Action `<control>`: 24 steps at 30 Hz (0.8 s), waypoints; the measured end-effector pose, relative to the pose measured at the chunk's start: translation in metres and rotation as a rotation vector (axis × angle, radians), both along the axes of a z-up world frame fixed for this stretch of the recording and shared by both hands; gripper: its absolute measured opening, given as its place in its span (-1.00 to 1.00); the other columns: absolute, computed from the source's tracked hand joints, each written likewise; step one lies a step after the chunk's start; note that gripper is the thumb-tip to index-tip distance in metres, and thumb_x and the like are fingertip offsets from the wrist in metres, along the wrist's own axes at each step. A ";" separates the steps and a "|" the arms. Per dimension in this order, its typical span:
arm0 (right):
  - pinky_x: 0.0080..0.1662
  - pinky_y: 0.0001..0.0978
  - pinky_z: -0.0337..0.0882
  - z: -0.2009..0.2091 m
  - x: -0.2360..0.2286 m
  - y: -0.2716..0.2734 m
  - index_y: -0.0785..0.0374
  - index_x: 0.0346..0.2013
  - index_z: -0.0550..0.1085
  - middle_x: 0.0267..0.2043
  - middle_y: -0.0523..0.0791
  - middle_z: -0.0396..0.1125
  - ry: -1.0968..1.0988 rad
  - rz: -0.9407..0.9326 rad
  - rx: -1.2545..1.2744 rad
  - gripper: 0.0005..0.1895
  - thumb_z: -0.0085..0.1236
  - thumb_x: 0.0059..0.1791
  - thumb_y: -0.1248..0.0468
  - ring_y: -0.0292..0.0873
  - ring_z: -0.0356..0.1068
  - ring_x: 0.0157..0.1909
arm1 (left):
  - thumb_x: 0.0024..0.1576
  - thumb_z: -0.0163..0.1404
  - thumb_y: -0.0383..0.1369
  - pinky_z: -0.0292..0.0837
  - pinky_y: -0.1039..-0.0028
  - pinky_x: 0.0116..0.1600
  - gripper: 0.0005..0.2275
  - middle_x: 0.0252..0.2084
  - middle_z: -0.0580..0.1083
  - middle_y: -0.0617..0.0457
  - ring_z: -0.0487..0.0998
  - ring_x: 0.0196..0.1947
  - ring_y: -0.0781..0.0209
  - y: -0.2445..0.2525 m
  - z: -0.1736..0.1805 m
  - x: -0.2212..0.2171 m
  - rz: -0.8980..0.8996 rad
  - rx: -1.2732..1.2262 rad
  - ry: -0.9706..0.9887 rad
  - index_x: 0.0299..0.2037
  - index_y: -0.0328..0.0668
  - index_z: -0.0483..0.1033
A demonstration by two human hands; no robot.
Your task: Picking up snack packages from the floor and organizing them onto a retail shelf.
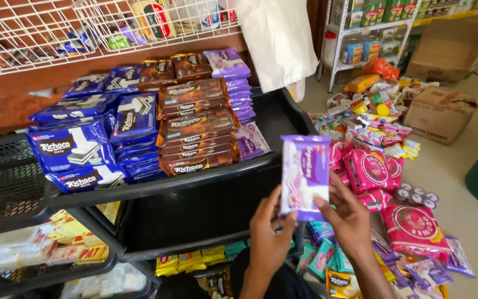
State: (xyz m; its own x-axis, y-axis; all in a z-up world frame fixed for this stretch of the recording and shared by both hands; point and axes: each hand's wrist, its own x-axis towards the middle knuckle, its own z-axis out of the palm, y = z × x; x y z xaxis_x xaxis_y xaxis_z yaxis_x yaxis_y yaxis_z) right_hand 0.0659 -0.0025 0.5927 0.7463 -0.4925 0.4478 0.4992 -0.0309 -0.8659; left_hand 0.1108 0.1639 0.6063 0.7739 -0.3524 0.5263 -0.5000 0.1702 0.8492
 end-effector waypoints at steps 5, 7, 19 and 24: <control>0.20 -0.30 0.39 0.031 0.037 -0.015 0.36 0.38 0.26 0.26 0.02 0.32 0.034 0.156 -0.100 -0.27 0.21 -0.09 0.54 -0.18 0.34 0.25 | 0.13 0.13 -0.52 0.66 0.48 -0.18 -0.52 -0.03 0.52 -0.07 0.63 -0.09 0.22 -0.004 0.026 0.033 0.138 -0.049 -0.027 0.30 -0.32 0.38; 0.20 -0.29 0.40 0.042 0.054 -0.022 0.37 0.35 0.34 0.31 0.05 0.33 0.071 0.178 -0.140 -0.32 0.23 -0.08 0.53 -0.16 0.35 0.25 | 0.12 0.15 -0.51 0.65 0.48 -0.21 -0.51 -0.07 0.54 -0.10 0.65 -0.13 0.18 -0.008 0.036 0.046 0.215 -0.007 -0.103 0.29 -0.34 0.38; 0.12 -0.33 0.53 0.071 0.150 -0.038 0.39 0.01 0.57 0.26 0.01 0.41 0.033 0.188 -0.325 -0.60 0.35 -0.13 0.44 -0.21 0.46 0.11 | 0.24 0.02 -0.31 0.51 0.03 -0.15 -0.62 -0.08 0.53 -0.30 0.60 -0.17 -0.32 -0.022 0.064 0.085 0.591 0.418 -0.356 0.23 -0.35 0.41; 0.02 -0.39 0.54 0.081 0.169 -0.033 0.40 -0.10 0.61 0.01 -0.04 0.55 0.207 0.164 -0.546 -0.66 0.40 -0.15 0.37 -0.25 0.55 -0.07 | 0.18 0.01 -0.20 0.55 -0.03 -0.17 -0.42 0.23 0.32 -0.50 0.58 -0.20 -0.47 -0.019 0.062 0.075 0.645 0.675 -0.281 0.33 -0.47 0.22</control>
